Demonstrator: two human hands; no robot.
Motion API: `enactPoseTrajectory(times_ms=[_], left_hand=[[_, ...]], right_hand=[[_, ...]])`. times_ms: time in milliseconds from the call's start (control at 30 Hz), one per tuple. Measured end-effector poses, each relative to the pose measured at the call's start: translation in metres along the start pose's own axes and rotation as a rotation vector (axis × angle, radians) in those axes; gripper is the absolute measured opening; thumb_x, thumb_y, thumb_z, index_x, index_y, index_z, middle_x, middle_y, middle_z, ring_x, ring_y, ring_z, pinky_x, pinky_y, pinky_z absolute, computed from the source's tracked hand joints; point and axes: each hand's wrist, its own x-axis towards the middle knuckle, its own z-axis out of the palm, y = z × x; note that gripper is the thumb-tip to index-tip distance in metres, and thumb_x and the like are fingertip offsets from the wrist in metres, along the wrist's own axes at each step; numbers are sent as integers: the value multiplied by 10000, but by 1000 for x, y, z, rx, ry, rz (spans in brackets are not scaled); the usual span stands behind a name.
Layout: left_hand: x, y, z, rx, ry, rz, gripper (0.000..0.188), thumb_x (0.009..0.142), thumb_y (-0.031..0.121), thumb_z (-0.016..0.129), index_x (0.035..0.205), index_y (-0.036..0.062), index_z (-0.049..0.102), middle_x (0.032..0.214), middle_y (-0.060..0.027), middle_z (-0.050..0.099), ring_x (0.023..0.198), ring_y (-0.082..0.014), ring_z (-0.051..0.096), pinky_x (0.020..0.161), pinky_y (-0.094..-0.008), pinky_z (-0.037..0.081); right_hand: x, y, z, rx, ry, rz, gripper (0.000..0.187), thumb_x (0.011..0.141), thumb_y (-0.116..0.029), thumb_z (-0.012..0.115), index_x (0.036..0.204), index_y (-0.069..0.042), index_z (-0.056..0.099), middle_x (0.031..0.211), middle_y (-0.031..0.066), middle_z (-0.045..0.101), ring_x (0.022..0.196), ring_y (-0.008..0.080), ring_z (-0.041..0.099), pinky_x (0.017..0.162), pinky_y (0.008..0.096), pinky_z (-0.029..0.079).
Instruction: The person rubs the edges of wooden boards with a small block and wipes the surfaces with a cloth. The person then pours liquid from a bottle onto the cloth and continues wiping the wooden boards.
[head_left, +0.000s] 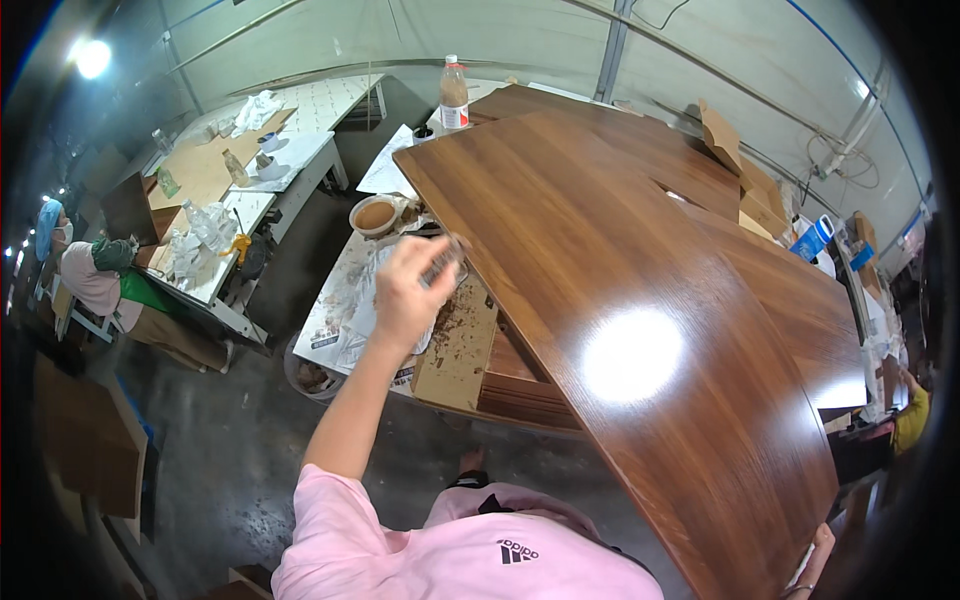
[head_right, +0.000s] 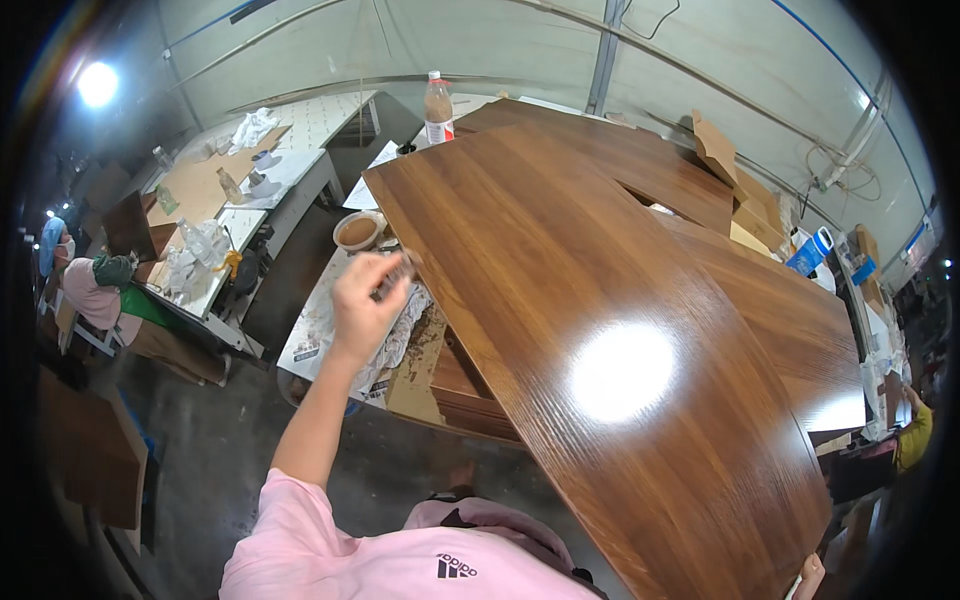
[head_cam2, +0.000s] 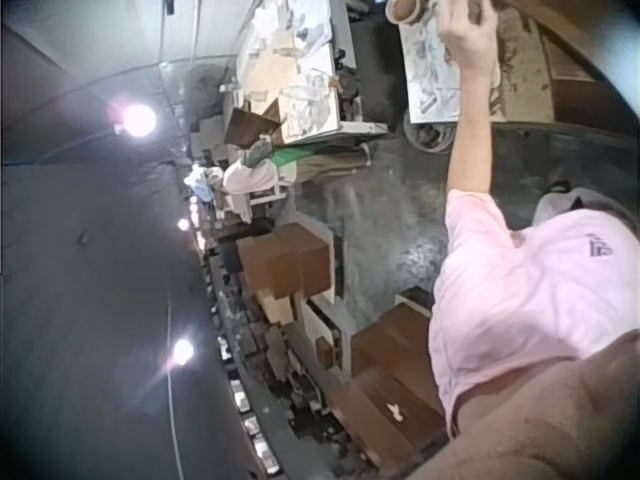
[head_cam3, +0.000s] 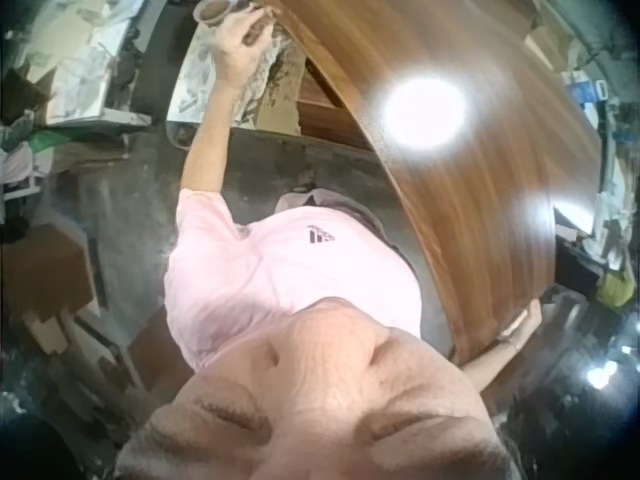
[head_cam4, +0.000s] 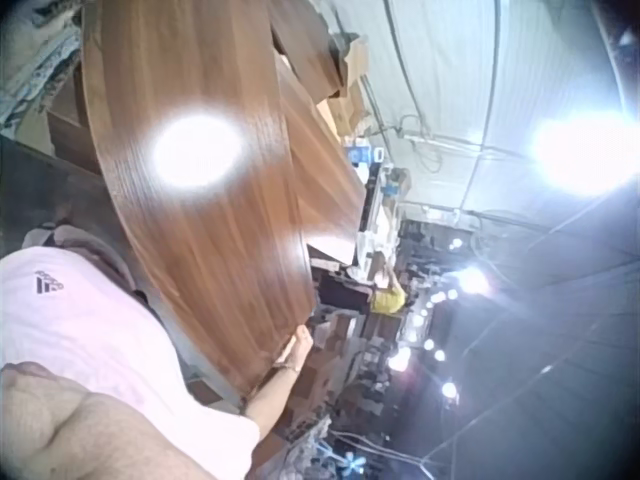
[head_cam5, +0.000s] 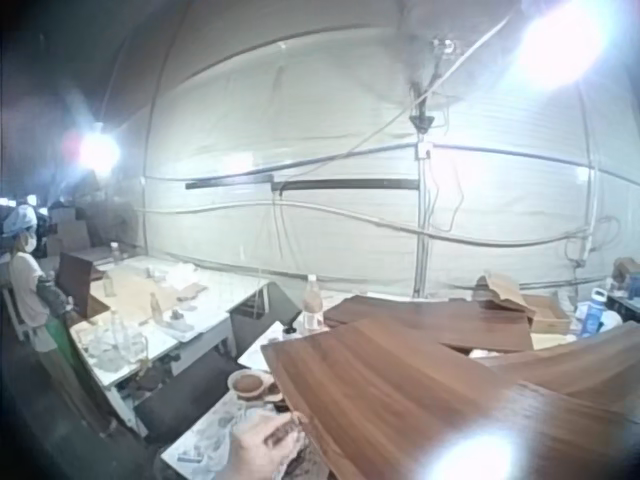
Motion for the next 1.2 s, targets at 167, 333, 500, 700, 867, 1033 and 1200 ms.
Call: enactPoseTrajectory(times_ms=[167, 333, 500, 700, 867, 1033, 1200], left_hand=[[-2, 12, -3, -62, -8, 78, 327, 755, 44, 779, 1075, 22, 717, 914, -110, 652, 741, -257, 647, 660, -362, 532], [9, -10, 3, -93, -68, 129, 340, 749, 46, 779, 1082, 20, 715, 911, -110, 654, 792, -254, 666, 696, -353, 553], [68, -99, 1, 50, 95, -59, 244, 784, 64, 757, 1012, -18, 722, 851, -136, 674, 738, -239, 649, 662, -340, 530], [47, -58, 6, -104, 20, 118, 239, 773, 60, 761, 1003, 7, 731, 840, -103, 665, 674, -224, 624, 606, -347, 506], [90, -122, -1, 137, 20, -114, 211, 801, 120, 754, 992, 33, 736, 858, -145, 672, 696, -284, 653, 657, -366, 520], [110, -144, 0, 194, 71, -102, 211, 802, 144, 762, 971, 23, 725, 876, -160, 675, 753, -320, 674, 673, -388, 532], [31, -58, -9, -152, -114, -2, 256, 771, 70, 774, 1021, 32, 733, 821, -89, 649, 670, -197, 618, 589, -322, 495]], right_hand=[[-7, 0, -5, -97, 32, -24, 333, 951, -256, 609, 1129, 25, 626, 1038, 102, 641, 903, 259, 606, 788, 355, 496], [-12, -5, -5, -210, 54, -55, 309, 956, -253, 601, 1095, 22, 624, 1009, 85, 631, 882, 238, 591, 769, 345, 484], [-5, -8, -8, -331, 49, -93, 288, 961, -250, 593, 1060, 19, 622, 980, 69, 620, 860, 218, 577, 751, 336, 471], [-5, -5, -19, -462, 80, -129, 268, 967, -246, 584, 1018, 15, 619, 945, 49, 608, 835, 194, 559, 729, 324, 456], [5, -4, -23, -574, 78, -172, 258, 971, -243, 576, 984, 11, 617, 916, 33, 598, 814, 173, 544, 710, 314, 443], [14, 2, -29, -656, 82, -201, 254, 976, -240, 568, 949, 8, 615, 887, 16, 587, 792, 153, 529, 692, 305, 431], [13, 6, -41, -710, 106, -221, 257, 981, -237, 559, 914, 5, 613, 858, 0, 577, 771, 132, 514, 673, 295, 418]])
